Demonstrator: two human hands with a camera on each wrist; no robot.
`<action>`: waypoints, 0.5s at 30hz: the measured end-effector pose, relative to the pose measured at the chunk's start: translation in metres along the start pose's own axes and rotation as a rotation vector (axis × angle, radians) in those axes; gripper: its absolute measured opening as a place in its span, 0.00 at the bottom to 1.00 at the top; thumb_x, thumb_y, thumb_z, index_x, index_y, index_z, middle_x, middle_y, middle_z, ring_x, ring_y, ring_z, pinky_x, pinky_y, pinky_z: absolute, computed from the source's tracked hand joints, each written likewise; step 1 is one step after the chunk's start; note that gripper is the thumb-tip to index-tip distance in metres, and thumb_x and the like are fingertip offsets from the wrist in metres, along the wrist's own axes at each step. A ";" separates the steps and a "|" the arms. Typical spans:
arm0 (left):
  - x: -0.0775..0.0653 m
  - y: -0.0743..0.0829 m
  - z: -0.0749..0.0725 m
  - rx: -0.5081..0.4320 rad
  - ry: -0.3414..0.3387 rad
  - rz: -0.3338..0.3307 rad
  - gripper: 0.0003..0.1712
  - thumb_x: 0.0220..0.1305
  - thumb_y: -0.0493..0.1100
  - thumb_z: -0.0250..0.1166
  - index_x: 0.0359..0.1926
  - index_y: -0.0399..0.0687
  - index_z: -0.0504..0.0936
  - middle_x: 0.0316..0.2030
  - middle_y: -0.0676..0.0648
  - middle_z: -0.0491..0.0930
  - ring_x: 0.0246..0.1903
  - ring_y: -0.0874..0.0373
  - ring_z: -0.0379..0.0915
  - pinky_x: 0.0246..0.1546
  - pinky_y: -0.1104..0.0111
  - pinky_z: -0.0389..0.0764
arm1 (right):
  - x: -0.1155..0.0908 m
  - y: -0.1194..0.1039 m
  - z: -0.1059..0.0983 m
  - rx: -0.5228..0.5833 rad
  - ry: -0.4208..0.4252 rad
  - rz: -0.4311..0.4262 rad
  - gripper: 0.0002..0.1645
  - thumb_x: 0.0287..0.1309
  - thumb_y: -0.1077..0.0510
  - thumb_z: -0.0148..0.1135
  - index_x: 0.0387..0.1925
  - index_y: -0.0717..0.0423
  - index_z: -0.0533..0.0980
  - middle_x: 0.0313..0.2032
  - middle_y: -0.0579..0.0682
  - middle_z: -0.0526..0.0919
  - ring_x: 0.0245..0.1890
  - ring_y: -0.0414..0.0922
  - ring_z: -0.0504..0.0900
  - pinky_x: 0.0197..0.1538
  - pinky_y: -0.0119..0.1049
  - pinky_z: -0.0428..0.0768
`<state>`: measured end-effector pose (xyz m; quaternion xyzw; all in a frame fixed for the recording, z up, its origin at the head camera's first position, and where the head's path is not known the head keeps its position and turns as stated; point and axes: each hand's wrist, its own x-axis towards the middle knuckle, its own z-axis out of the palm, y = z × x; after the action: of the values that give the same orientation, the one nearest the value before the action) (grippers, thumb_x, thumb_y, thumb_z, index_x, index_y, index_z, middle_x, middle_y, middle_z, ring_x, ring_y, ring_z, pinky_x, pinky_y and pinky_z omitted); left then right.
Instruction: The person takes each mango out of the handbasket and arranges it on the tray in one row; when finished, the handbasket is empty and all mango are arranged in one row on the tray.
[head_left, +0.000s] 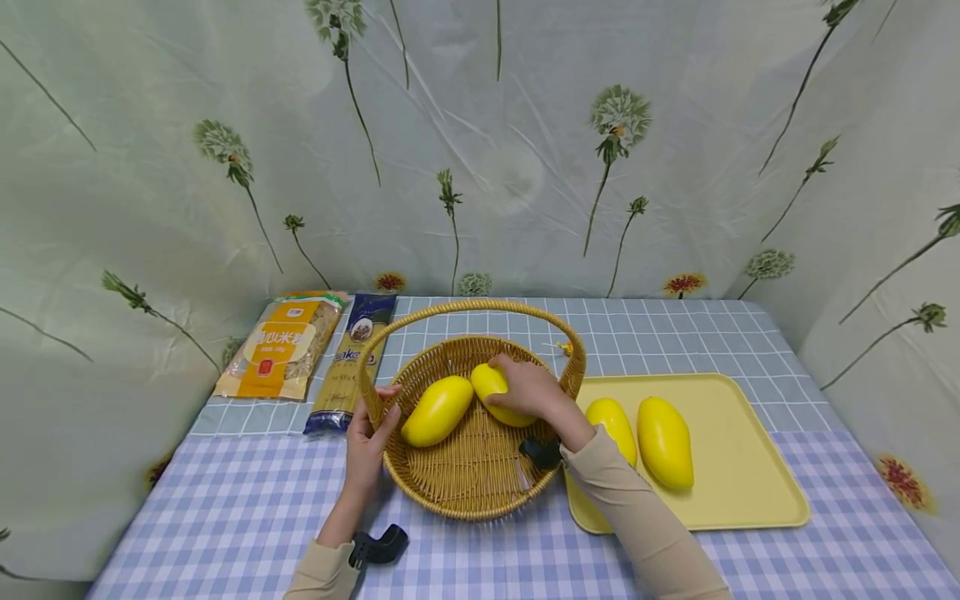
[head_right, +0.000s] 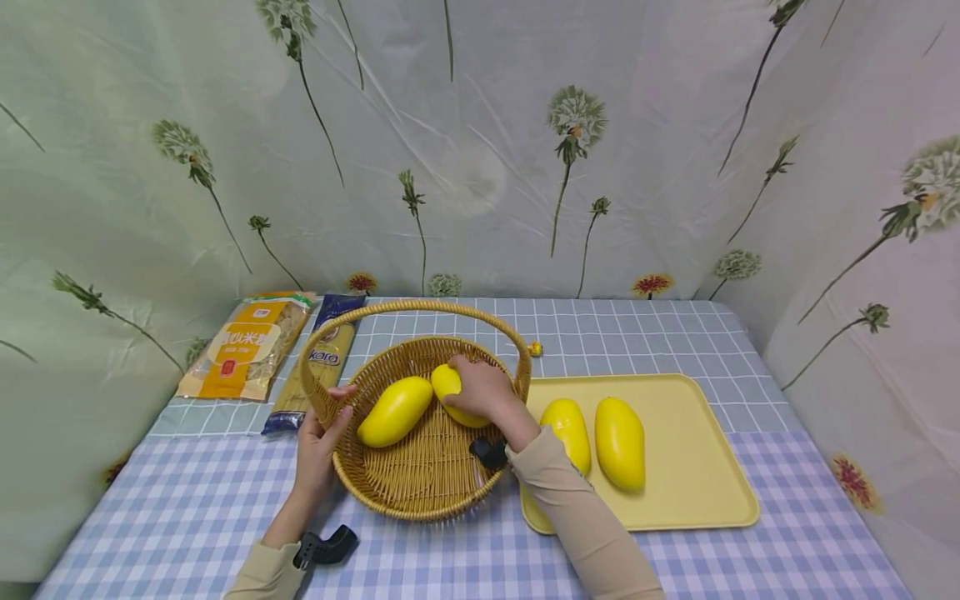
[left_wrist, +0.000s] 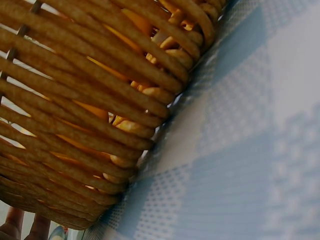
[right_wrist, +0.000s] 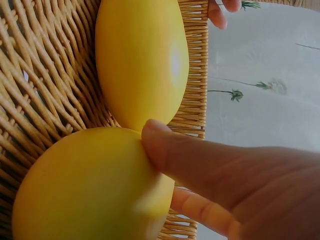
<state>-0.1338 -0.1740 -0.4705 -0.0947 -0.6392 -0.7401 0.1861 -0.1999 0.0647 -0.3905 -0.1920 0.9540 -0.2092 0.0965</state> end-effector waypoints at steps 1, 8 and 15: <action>0.000 0.000 0.000 0.001 0.001 -0.001 0.16 0.65 0.32 0.54 0.51 0.25 0.65 0.52 0.39 0.74 0.56 0.59 0.68 0.60 0.74 0.65 | 0.000 0.000 0.000 -0.003 -0.003 0.004 0.34 0.51 0.46 0.66 0.58 0.51 0.67 0.44 0.55 0.81 0.36 0.49 0.78 0.33 0.39 0.73; 0.000 -0.001 0.000 -0.009 0.000 0.010 0.16 0.65 0.32 0.54 0.51 0.25 0.65 0.52 0.38 0.74 0.57 0.59 0.67 0.60 0.73 0.65 | -0.001 -0.001 -0.001 -0.057 -0.020 0.028 0.38 0.47 0.42 0.67 0.60 0.45 0.66 0.44 0.54 0.82 0.34 0.50 0.79 0.28 0.37 0.71; 0.000 -0.001 0.000 -0.016 -0.008 0.029 0.16 0.65 0.31 0.54 0.50 0.25 0.65 0.52 0.37 0.74 0.57 0.59 0.68 0.60 0.73 0.65 | -0.003 -0.004 -0.001 -0.073 -0.036 0.030 0.41 0.46 0.41 0.68 0.61 0.46 0.64 0.40 0.56 0.82 0.31 0.48 0.79 0.26 0.37 0.69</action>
<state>-0.1344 -0.1740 -0.4715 -0.1084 -0.6324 -0.7422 0.1936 -0.1966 0.0630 -0.3875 -0.1848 0.9618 -0.1695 0.1097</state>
